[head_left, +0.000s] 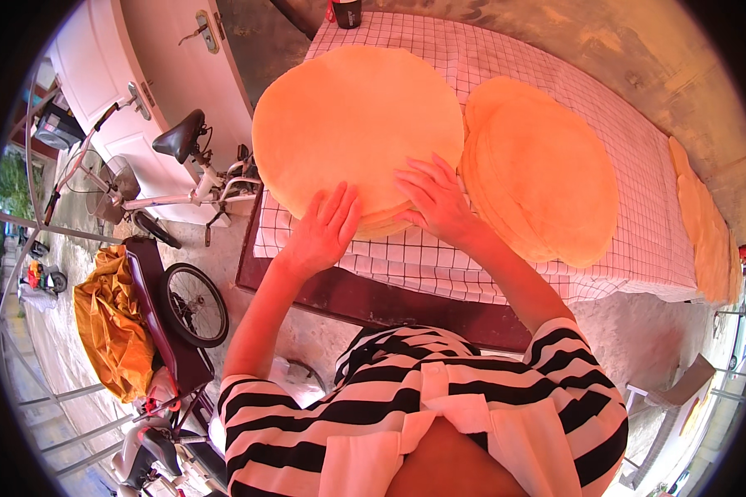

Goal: The person organizes stacks of yellow circular crepes on a table by lifting and moving them to different piles by hand.

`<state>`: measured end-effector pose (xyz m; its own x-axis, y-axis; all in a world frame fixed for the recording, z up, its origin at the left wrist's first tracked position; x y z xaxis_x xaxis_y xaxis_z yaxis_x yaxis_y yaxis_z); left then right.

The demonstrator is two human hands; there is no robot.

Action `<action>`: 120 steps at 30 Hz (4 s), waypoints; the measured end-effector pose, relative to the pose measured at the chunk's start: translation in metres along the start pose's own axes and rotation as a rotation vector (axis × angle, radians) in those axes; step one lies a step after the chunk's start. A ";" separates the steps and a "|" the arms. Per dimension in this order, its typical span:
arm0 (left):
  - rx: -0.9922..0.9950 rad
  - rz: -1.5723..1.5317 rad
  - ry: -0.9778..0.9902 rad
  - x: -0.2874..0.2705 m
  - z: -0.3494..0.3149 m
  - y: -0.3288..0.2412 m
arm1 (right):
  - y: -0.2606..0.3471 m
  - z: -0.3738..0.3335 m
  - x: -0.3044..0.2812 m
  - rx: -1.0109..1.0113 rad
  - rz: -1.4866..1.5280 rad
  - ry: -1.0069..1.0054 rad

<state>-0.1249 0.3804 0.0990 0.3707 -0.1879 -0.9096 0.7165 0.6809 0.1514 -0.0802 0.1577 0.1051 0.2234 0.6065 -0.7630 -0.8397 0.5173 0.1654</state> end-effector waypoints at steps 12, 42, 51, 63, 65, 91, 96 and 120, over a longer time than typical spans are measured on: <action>-0.158 -0.006 -0.181 0.009 0.013 0.001 | -0.002 -0.003 0.001 0.165 0.083 0.026; -0.074 0.029 -0.260 0.016 -0.002 0.017 | -0.011 0.003 0.004 -0.154 -0.136 0.073; 0.028 -0.031 -0.133 0.015 -0.002 0.035 | -0.019 -0.006 0.009 -0.089 0.026 0.110; -0.083 -0.260 -0.153 0.004 0.001 0.028 | -0.016 -0.005 0.010 -0.110 -0.001 0.125; -0.097 -0.266 -0.147 0.002 0.001 0.025 | -0.014 -0.004 0.007 -0.058 0.055 0.119; -0.185 -0.115 -0.246 -0.012 0.050 0.036 | 0.059 -0.024 0.045 1.384 1.413 -0.367; -0.063 0.079 -0.309 -0.038 0.047 0.014 | 0.062 -0.021 0.045 1.433 1.433 -0.469; -0.083 -0.169 -0.164 0.012 0.012 0.001 | 0.060 -0.021 0.048 1.402 1.444 -0.463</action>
<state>-0.1130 0.3701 0.0926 0.3454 -0.4115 -0.8434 0.7281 0.6845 -0.0358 -0.1304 0.2057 0.0655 0.1614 0.8684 0.4688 0.3300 -0.4952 0.8036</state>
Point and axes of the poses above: each hand's wrist, its own z-axis towards the middle knuckle, its own x-axis out of the palm, y = z × x, the point moved 2 cm from there along z, towards the middle knuckle, and after that the axes turned 1 degree about x, right-handed, at the moved point
